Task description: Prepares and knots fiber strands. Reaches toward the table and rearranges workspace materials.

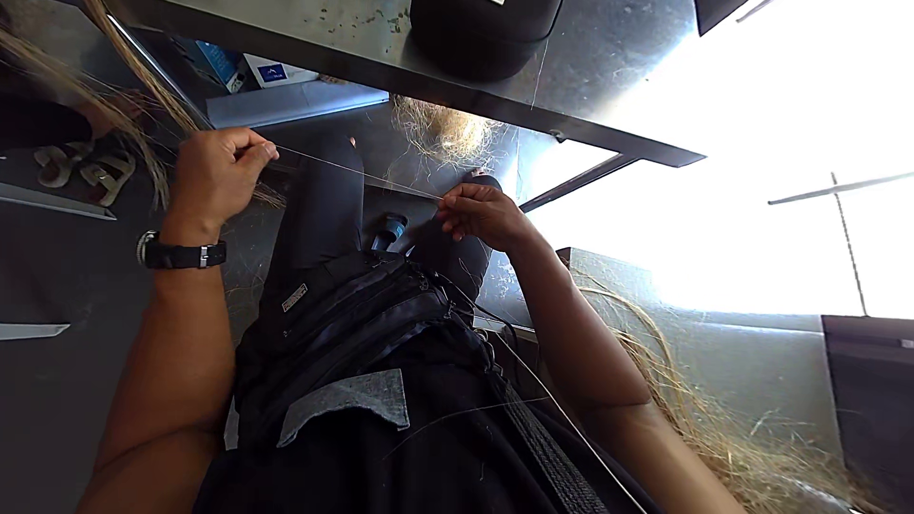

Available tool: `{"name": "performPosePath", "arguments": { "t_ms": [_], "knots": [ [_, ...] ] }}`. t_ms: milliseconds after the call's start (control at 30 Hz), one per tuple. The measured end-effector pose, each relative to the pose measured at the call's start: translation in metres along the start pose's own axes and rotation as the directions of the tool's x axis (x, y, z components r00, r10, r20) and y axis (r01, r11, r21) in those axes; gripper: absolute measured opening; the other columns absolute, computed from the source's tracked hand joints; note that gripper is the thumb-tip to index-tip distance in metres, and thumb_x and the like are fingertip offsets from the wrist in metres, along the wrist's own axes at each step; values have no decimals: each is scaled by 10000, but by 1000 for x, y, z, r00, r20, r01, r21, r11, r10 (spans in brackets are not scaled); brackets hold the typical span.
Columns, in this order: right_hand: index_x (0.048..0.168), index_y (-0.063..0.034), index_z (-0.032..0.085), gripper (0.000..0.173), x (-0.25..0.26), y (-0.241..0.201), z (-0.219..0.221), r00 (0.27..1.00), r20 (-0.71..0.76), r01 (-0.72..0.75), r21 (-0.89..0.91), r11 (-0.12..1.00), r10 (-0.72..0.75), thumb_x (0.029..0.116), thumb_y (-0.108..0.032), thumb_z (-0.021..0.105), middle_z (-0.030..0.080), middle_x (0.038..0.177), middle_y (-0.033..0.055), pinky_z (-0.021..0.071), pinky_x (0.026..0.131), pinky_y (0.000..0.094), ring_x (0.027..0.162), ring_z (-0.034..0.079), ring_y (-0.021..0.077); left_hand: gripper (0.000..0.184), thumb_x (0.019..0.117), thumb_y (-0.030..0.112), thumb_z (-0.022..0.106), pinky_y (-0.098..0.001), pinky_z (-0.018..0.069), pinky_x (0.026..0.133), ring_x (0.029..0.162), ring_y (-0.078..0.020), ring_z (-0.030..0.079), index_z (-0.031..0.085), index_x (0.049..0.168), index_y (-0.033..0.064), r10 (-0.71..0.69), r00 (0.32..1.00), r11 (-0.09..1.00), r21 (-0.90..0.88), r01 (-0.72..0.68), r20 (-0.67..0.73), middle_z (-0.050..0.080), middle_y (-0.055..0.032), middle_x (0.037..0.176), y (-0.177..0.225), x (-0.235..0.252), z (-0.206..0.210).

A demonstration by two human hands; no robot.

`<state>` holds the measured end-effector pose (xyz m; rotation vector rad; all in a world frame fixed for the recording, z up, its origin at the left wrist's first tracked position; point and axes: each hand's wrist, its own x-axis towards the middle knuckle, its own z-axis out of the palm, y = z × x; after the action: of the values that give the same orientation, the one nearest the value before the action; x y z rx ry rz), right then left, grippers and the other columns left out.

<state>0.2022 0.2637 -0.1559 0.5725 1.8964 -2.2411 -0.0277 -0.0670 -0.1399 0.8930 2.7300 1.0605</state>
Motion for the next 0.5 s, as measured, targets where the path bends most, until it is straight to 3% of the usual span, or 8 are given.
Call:
{"name": "performPosePath", "arguments": {
  "t_ms": [133, 233, 333, 500],
  "knots": [
    [1011, -21, 699, 104, -2, -3, -1, 989, -146, 5, -99, 995, -19, 1016, -83, 616, 737, 982, 75, 585, 598, 266, 743, 699, 119, 345, 1072, 320, 528, -588, 473, 742, 794, -319, 629, 720, 1049, 34, -9, 1000, 1000, -1, 9, 5, 670, -177, 879, -3, 3, 8],
    [994, -12, 710, 91, -6, -10, 1, 981, -191, 22, -117, 993, -44, 997, -65, 636, 731, 911, 71, 593, 613, 277, 739, 699, 127, 358, 1078, 318, 519, -592, 467, 768, 833, -333, 634, 706, 1045, 15, -6, 1000, 1000, -19, 6, 17, 667, -189, 892, -5, 2, 10],
    [1001, -5, 709, 94, -19, -15, 8, 978, -191, 53, -184, 981, -89, 1004, -63, 634, 734, 805, 62, 604, 602, 272, 669, 703, 116, 347, 1076, 313, 529, -622, 470, 792, 874, -366, 653, 710, 1055, 17, 15, 1000, 1000, -18, -15, 20, 679, -209, 913, -7, 0, 9],
    [1054, 15, 675, 159, -47, -15, 18, 977, -182, 54, -287, 956, -110, 1061, -74, 544, 763, 823, 94, 618, 605, 272, 670, 735, 133, 343, 1079, 320, 524, -595, 481, 792, 873, -345, 659, 714, 1070, 35, 85, 996, 996, -31, -85, 4, 687, -195, 923, -2, -3, 9]
  ]
}}
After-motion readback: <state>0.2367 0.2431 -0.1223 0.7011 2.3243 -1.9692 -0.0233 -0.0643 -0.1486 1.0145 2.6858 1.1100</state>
